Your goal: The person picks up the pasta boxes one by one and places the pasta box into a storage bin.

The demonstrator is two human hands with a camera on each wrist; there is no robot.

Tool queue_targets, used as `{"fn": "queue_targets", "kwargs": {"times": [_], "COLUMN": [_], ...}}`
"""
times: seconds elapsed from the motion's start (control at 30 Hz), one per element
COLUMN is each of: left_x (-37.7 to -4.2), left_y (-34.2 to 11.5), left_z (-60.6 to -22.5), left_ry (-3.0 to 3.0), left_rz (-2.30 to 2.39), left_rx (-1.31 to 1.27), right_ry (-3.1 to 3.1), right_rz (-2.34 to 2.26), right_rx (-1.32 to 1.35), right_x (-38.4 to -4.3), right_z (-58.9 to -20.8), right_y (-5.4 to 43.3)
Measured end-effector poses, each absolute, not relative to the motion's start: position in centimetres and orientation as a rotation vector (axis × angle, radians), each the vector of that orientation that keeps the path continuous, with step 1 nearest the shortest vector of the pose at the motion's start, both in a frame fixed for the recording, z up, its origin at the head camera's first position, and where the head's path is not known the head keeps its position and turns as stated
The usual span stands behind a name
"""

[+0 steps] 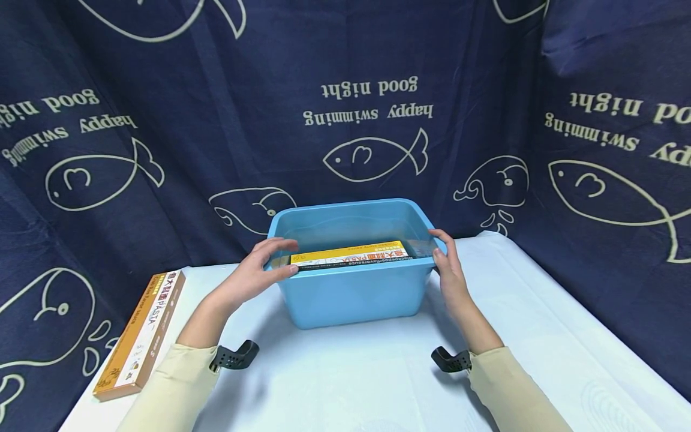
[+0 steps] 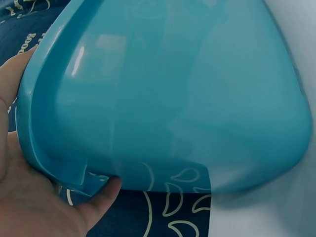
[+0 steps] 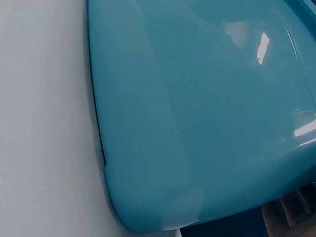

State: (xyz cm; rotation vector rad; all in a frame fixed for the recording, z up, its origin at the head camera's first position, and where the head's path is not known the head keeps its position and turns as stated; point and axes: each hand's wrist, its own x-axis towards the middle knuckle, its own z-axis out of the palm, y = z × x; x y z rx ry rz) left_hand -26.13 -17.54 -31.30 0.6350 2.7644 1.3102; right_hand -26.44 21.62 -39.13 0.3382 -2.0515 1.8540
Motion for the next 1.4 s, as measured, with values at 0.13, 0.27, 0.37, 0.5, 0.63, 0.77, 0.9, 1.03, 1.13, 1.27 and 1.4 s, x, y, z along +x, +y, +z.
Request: {"fn": "queue_targets", "kwargs": {"times": [0.13,0.27,0.37,0.5,0.63,0.77,0.9,1.03,1.13,1.27,1.4], "left_x": [-26.1,-26.1,-26.1,-26.0,-26.0,-26.0,-26.0,-26.0,-25.9,-25.9,-25.7], "left_y": [-17.5,-17.4,-17.3,-17.2,-17.1,-16.9,-16.6,-16.3,-16.2,-16.1,-16.2], "left_z": [-31.5,-31.6,-31.7,-31.9,-32.2,-32.4,-32.5,-32.7,-32.8,-33.0,-33.3], "left_ry": [2.750,2.745,2.742,2.739,2.755,2.778,2.794,2.794,2.792,2.805,2.828], "left_rz": [1.353,1.384,1.414,1.456,1.483,1.509,1.541,1.590,1.620,1.639,1.646], "left_rx": [0.627,0.616,0.607,0.615,0.623,0.628,0.622,0.619,0.625,0.603,0.569], "right_ry": [-2.066,-2.070,-2.078,-2.101,-2.126,-2.141,-2.156,-2.167,-2.172,-2.168,-2.165], "right_rz": [1.847,1.856,1.867,1.863,1.854,1.861,1.842,1.817,1.802,1.791,1.812], "right_rx": [0.335,0.326,0.321,0.318,0.314,0.308,0.299,0.288,0.281,0.289,0.300], "right_x": [-26.3,-26.2,-26.1,-26.1,-26.1,-26.1,-26.2,-26.3,-26.5,-26.5,-26.5], "right_z": [-38.9,-38.6,-38.4,-38.3,-38.3,-38.1,-37.9,-37.8,-37.8,-37.8,-37.8], "right_y": [21.6,21.6,21.5,21.5,21.5,21.5,21.5,21.6,21.6,21.7,21.7]}}
